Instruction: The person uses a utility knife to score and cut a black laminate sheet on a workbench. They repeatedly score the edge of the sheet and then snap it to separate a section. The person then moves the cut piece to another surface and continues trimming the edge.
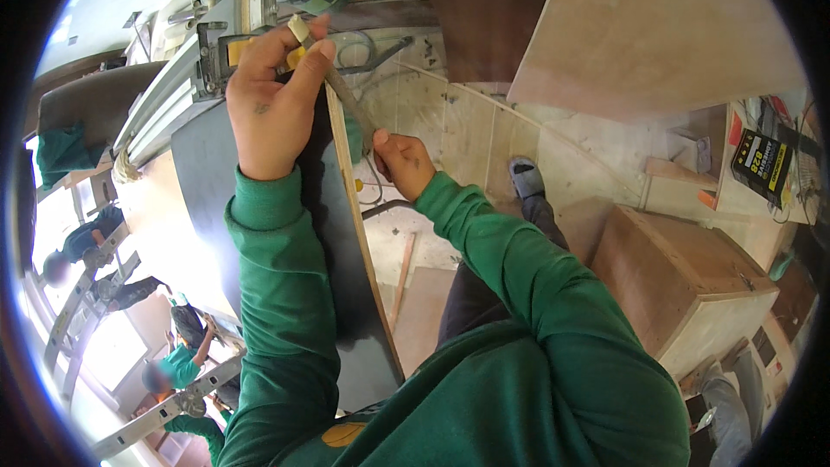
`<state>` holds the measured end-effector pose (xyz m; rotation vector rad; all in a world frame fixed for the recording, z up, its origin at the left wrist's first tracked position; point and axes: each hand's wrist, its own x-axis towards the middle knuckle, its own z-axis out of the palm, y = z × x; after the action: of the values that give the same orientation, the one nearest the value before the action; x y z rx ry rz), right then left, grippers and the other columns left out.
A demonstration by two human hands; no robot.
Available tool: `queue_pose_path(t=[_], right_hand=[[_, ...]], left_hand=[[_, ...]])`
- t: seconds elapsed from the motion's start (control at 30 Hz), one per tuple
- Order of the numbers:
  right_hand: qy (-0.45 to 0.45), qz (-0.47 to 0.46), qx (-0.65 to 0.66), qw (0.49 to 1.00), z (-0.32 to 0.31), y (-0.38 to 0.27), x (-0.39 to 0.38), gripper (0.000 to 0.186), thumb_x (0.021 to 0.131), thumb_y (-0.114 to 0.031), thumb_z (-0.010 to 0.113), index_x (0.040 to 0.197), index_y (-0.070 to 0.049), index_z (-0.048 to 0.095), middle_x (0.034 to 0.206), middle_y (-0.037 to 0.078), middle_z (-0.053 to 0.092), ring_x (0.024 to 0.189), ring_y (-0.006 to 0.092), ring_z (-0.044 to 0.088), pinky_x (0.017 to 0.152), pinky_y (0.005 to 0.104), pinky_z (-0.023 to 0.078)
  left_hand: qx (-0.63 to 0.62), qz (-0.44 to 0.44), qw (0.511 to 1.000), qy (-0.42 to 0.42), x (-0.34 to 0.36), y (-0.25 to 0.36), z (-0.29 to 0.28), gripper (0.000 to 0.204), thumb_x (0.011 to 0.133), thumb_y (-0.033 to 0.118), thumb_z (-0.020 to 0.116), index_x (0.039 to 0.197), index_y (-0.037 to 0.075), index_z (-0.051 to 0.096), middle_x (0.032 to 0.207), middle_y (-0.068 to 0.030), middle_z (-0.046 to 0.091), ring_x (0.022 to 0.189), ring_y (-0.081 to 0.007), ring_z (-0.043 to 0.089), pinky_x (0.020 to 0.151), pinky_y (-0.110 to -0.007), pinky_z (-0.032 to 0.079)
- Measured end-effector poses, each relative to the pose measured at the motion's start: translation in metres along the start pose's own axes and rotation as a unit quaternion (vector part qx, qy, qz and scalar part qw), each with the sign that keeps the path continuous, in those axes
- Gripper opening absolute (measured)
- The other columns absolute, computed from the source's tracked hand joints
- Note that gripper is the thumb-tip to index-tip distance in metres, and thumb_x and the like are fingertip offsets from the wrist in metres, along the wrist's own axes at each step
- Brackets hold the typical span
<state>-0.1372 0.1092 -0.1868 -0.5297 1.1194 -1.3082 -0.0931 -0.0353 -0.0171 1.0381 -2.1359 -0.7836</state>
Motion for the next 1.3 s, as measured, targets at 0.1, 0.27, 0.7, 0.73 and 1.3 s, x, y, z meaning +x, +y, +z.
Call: queue_pose_path(t=[0.1, 0.27, 0.7, 0.73, 1.3], right_hand=[[0.003, 0.012, -0.009, 1.000, -0.011, 0.003, 0.004, 0.067, 0.101, -0.062, 0.038, 0.066, -0.006, 0.052, 0.060, 0.003, 0.048, 0.054, 0.0120, 0.044, 0.053, 0.0269, 0.036], [0.015, 0.036, 0.077, 0.996, -0.009, -0.044, -0.003, 0.055, 0.101, -0.051, 0.050, 0.071, -0.006, 0.056, 0.063, 0.001, 0.050, 0.055, 0.0106, 0.046, 0.053, 0.0265, 0.038], [-0.085, -0.131, 0.014, 0.988, -0.015, -0.147, 0.049, 0.025, 0.088, -0.008, 0.070, 0.111, 0.001, 0.068, 0.090, 0.005, 0.061, 0.060, 0.0092, 0.053, 0.054, 0.0229, 0.043], [-0.083, -0.134, 0.007, 0.987, -0.015, -0.146, 0.050, 0.024, 0.088, -0.007, 0.070, 0.110, 0.000, 0.069, 0.091, 0.005, 0.061, 0.060, 0.0094, 0.054, 0.054, 0.0228, 0.043], [-0.041, -0.150, -0.095, 0.983, -0.016, -0.156, 0.055, 0.013, 0.088, -0.011, 0.072, 0.096, -0.001, 0.070, 0.088, 0.002, 0.064, 0.060, 0.0082, 0.054, 0.053, 0.0234, 0.045]], left_hand=[[0.032, -0.038, 0.999, 0.001, 0.001, -0.003, 0.000, 0.017, 0.083, 0.017, 0.072, 0.095, 0.005, 0.075, 0.095, -0.0110, 0.072, 0.090, -0.0242, 0.064, 0.081, -0.034, 0.051], [-0.175, -0.078, 0.979, 0.071, 0.002, -0.001, -0.006, 0.031, 0.098, 0.027, 0.059, 0.106, -0.001, 0.071, 0.104, -0.0101, 0.070, 0.098, -0.0171, 0.061, 0.090, -0.029, 0.045], [-0.143, -0.069, 0.986, 0.046, 0.002, -0.002, -0.006, 0.049, 0.105, 0.032, 0.037, 0.118, -0.006, 0.064, 0.115, -0.0182, 0.069, 0.111, -0.0250, 0.061, 0.103, -0.036, 0.040], [-0.147, -0.069, 0.986, 0.046, 0.003, -0.002, -0.006, 0.049, 0.105, 0.032, 0.037, 0.118, -0.006, 0.065, 0.115, -0.0182, 0.069, 0.111, -0.0251, 0.061, 0.103, -0.036, 0.040], [-0.221, -0.075, 0.971, 0.050, 0.003, -0.004, -0.006, 0.043, 0.104, 0.032, 0.048, 0.114, -0.006, 0.066, 0.112, -0.0132, 0.067, 0.110, -0.0215, 0.060, 0.102, -0.034, 0.043]])
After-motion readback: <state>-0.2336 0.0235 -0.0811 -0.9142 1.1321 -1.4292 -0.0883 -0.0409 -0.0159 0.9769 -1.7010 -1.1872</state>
